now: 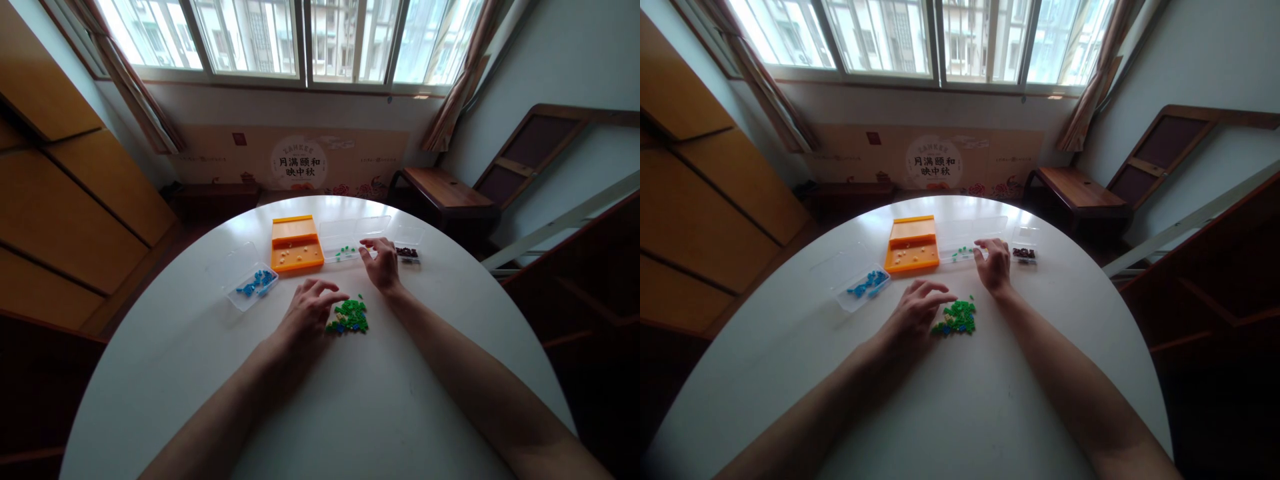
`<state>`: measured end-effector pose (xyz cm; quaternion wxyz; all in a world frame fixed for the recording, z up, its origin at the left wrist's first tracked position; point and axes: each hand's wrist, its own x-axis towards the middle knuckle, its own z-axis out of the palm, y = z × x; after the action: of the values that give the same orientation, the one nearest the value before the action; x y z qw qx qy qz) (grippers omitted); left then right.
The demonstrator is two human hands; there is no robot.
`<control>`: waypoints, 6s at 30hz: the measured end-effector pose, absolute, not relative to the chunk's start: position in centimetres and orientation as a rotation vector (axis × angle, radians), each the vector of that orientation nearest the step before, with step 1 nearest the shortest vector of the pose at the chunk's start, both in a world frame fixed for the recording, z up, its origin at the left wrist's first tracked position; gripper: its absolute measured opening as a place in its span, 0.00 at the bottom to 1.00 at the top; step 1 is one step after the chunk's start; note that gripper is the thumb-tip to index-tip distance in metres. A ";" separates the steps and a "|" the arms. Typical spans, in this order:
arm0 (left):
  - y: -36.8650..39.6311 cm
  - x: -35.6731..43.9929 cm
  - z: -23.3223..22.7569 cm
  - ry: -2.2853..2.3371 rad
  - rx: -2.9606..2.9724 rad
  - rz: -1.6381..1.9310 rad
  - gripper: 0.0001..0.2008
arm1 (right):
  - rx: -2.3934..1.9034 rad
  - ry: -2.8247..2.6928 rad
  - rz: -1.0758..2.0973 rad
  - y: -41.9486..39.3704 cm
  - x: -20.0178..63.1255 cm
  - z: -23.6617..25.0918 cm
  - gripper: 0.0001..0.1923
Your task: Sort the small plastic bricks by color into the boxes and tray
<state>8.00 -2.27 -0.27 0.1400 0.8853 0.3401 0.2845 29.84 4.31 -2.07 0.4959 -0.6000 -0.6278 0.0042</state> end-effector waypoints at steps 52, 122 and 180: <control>-1.5 7.3 0.5 1.229 2.380 1.478 0.04 | -0.910 -1.898 0.568 0.7 25.4 -0.4 0.04; -2.4 7.8 -0.2 1.016 2.767 0.778 0.05 | -1.306 -1.601 0.068 3.3 28.5 -1.6 0.07; -7.8 9.3 6.6 1.102 2.519 -0.603 0.23 | -1.055 -1.805 0.090 0.7 25.8 -1.0 0.06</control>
<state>9.28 -7.77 6.55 0.1626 0.8831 0.3861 -0.2113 25.84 0.67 -1.02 0.5008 -0.4364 -0.7466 0.0373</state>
